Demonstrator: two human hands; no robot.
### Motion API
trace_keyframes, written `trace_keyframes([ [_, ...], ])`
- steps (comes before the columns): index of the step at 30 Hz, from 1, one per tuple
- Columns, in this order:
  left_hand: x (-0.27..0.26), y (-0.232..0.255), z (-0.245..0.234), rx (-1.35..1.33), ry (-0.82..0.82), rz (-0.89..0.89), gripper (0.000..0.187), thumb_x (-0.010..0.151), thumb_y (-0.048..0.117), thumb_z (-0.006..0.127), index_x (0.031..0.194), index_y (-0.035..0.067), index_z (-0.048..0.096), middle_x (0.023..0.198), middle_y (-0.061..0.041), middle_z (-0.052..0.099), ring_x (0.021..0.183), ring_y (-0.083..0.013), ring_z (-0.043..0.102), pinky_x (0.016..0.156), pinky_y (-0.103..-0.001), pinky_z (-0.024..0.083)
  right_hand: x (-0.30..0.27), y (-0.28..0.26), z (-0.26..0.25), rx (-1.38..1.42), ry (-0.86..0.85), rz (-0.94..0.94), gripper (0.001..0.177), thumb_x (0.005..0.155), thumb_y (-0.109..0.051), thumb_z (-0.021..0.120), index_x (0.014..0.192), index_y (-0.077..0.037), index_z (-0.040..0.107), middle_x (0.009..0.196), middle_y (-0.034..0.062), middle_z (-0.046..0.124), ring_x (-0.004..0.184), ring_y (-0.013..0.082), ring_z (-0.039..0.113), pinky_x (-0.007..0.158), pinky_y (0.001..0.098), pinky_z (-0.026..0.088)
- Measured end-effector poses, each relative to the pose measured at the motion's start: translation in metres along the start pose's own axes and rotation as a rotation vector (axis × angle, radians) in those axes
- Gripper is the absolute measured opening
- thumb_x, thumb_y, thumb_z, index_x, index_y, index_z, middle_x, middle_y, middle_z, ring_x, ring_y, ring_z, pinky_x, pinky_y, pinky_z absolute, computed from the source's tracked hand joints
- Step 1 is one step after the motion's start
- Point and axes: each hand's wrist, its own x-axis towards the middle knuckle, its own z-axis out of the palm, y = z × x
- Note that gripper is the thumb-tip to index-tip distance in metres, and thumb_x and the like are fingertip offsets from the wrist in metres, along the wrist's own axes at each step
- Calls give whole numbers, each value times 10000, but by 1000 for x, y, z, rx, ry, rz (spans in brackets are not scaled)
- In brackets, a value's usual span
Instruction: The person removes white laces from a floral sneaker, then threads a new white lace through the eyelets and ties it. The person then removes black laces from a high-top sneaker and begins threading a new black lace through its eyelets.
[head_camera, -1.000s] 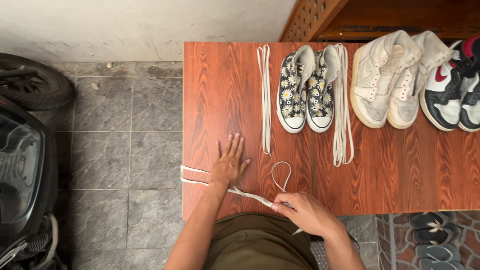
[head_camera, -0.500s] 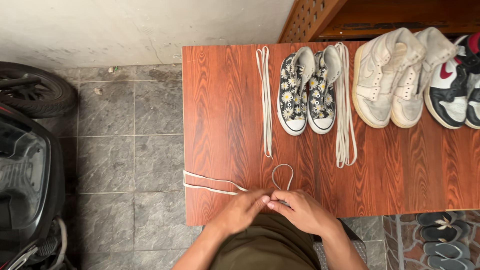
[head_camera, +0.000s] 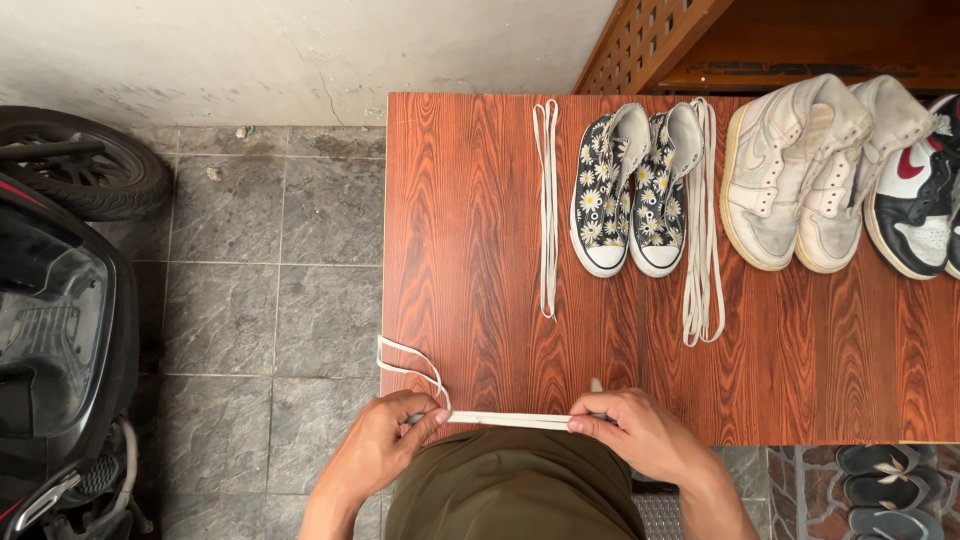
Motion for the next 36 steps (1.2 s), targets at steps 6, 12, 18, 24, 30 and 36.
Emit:
trace_keyframes([
  [6, 6, 7, 26, 114, 131, 442, 374, 917, 291, 727, 1095, -37, 744, 1022, -178, 751, 907, -301, 696, 770, -366, 526, -8, -34, 21, -102, 7, -285, 203, 958, -251, 642, 953, -66, 726, 816, 131, 735, 779, 330, 709, 692, 430, 536],
  [12, 12, 27, 40, -82, -354, 154, 248, 975, 252, 684, 984, 15, 756, 782, -97, 731, 714, -163, 635, 687, -337, 515, -9, -60, 24, -160, 15, -260, 245, 961, -262, 649, 920, -23, 687, 813, 148, 703, 775, 352, 689, 691, 442, 528],
  [18, 0, 23, 9, -22, -15, 273, 168, 943, 192, 623, 950, 56, 720, 761, -62, 721, 661, -177, 640, 617, -350, 519, -11, -48, 3, -143, 83, -283, 225, 945, -254, 640, 970, -50, 733, 851, 123, 731, 785, 306, 709, 704, 414, 544],
  [24, -8, 11, -18, -61, 216, 224, 265, 1016, 260, 524, 929, 41, 646, 766, -116, 731, 724, -249, 704, 689, -376, 549, -18, -23, -21, -54, 173, -174, 236, 936, -246, 650, 997, -42, 751, 818, 91, 733, 753, 230, 692, 700, 372, 549],
  [30, -10, -10, -32, 86, 369, 140, 299, 1031, 277, 502, 957, 14, 623, 817, -199, 669, 721, -352, 636, 694, -432, 516, -25, -11, -32, 6, 342, -127, 206, 908, -211, 689, 983, -38, 771, 779, 75, 726, 703, 189, 660, 655, 341, 535],
  [36, 7, -43, -37, 122, 390, 57, 277, 1062, 248, 516, 999, 10, 643, 858, -213, 683, 743, -392, 624, 723, -442, 514, -28, -18, -30, 5, 469, -140, 176, 866, -192, 719, 960, -67, 801, 791, 53, 757, 699, 167, 697, 647, 327, 545],
])
